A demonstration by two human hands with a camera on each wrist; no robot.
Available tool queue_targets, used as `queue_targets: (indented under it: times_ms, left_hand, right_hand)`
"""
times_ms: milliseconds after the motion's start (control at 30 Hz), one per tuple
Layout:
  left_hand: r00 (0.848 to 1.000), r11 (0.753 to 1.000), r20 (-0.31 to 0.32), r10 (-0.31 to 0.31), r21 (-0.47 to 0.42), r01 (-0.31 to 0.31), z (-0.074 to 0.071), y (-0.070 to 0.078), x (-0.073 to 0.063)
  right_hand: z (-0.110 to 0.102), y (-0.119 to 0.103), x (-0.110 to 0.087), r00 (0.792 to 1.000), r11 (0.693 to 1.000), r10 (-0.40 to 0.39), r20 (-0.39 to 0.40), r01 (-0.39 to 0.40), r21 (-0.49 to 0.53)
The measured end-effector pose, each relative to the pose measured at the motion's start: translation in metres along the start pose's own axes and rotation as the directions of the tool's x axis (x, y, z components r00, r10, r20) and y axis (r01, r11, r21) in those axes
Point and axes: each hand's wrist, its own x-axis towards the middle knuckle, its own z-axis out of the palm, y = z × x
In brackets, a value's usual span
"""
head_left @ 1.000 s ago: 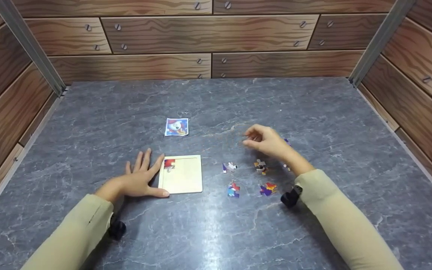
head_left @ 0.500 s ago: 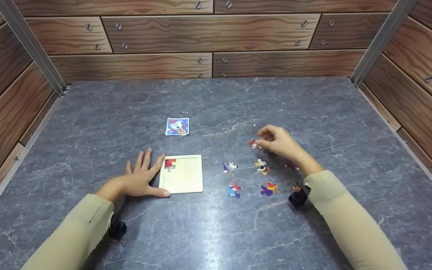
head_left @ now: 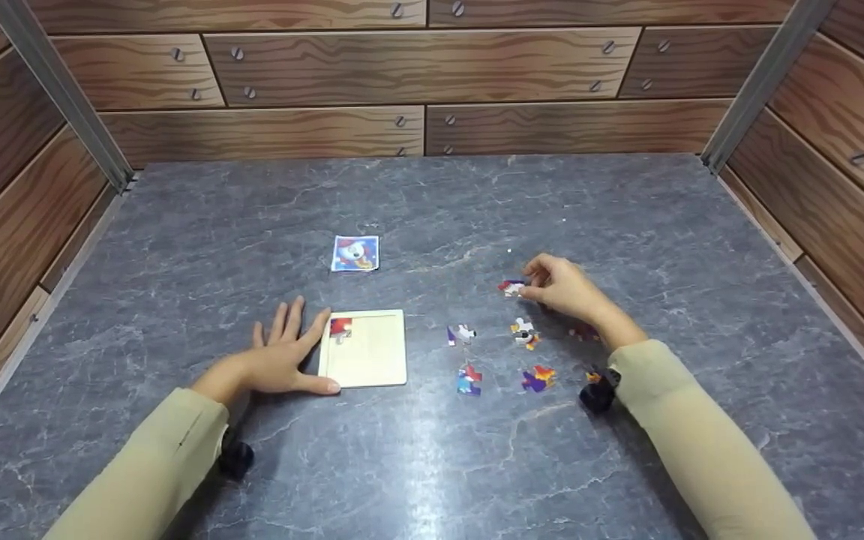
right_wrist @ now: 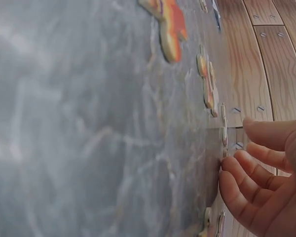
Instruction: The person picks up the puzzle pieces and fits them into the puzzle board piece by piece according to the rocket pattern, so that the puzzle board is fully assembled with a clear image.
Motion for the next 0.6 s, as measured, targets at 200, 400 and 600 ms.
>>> queue_targets:
  times_ms: [200, 400, 600]
  left_hand:
    - [1.000, 1.000, 0.001, -0.003, 0.009, 0.003, 0.0001, -0.0003, 0.0002]
    - [1.000, 1.000, 0.000, -0.008, 0.009, 0.008, 0.0001, -0.0002, 0.0004]
    - [1.000, 1.000, 0.000, -0.001, -0.007, 0.001, 0.0011, -0.0009, 0.0009]
  right_hand:
    - [0.0019, 0.0027, 0.0020, 0.999, 0.993, -0.037, 0.018, 0.038, -0.111]
    - [0.0023, 0.0012, 0.0037, 0.996, 0.983, -0.071, 0.047, 0.077, -0.165]
    - [0.0026, 0.0010, 0.0058, 0.998, 0.981, -0.028, 0.052, 0.037, -0.188]
